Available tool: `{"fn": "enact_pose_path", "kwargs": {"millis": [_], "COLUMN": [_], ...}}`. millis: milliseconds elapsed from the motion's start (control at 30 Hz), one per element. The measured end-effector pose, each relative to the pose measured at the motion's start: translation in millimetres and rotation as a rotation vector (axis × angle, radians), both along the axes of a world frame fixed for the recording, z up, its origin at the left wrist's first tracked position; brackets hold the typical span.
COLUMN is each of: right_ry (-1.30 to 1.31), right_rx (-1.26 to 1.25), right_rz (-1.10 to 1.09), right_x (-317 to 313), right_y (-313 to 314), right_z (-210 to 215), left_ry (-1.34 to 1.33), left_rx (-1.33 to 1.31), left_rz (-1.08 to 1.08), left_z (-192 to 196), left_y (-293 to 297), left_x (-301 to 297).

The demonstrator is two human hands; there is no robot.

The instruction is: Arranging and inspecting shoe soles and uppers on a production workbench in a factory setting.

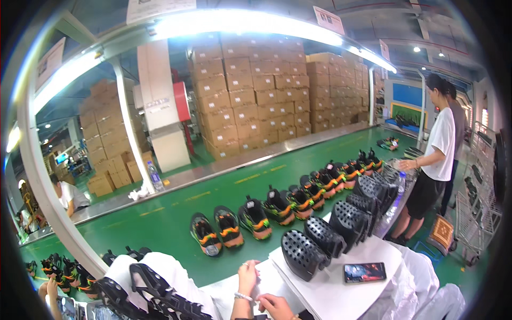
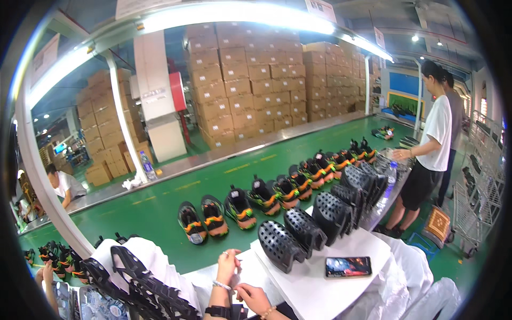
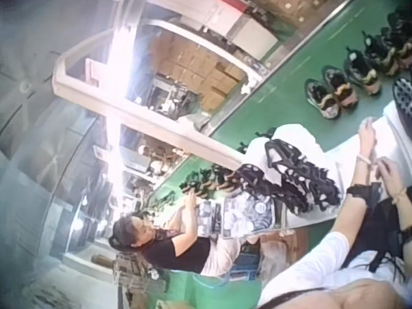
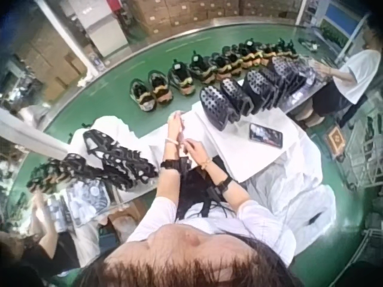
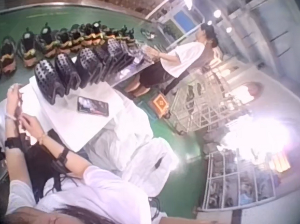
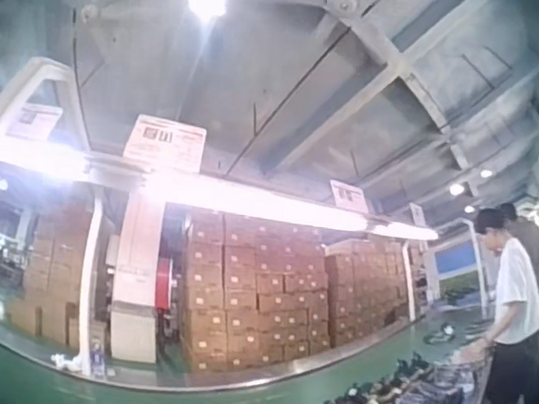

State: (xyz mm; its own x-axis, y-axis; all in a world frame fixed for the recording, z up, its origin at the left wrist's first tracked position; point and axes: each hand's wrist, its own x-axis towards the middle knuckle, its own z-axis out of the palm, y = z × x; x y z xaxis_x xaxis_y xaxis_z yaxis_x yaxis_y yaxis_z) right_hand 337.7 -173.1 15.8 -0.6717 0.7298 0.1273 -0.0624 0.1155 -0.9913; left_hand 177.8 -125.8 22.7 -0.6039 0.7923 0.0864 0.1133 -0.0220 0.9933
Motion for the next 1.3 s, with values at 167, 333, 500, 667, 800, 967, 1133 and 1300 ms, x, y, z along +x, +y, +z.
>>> {"fn": "enact_pose_path", "kwargs": {"millis": [167,333,500,667,800,967,1133,1300], "right_ry": [-0.014,-0.011,0.019,-0.149,-0.057,0.192,0.199,0.196], "right_rx": [-0.02,-0.049,-0.066,-0.13,0.198,0.003,-0.081,0.018], "right_rz": [-0.022,-0.006,-0.036,-0.087,-0.504,-0.544,-0.548,-0.563], "right_x": [2.7,0.5,2.4,17.3,19.7,11.4,14.9,12.0], "right_y": [0.0,-3.0,-6.1,-3.7,-12.9,10.0,-2.0,-1.0], "right_z": [5.1,3.0,-6.9,14.2,9.6,-62.9,-45.4,-55.1], "left_ry": [0.021,0.018,0.057,0.361,0.706,1.085,1.025,1.078], "left_rx": [-0.068,-0.046,0.012,0.177,0.113,-0.299,-0.561,-0.596], "left_rz": [-0.022,-0.014,0.078,0.165,0.216,0.118,-0.239,-0.216], "left_z": [2.4,4.4,19.8,42.2,68.1,85.3,81.5,72.2], "left_y": [5.1,-1.2,-5.6,15.4,67.3,147.5,185.4,200.4], "left_x": [2.5,6.4,18.3,18.0,-9.9,-18.6,-27.8,-15.8]}}
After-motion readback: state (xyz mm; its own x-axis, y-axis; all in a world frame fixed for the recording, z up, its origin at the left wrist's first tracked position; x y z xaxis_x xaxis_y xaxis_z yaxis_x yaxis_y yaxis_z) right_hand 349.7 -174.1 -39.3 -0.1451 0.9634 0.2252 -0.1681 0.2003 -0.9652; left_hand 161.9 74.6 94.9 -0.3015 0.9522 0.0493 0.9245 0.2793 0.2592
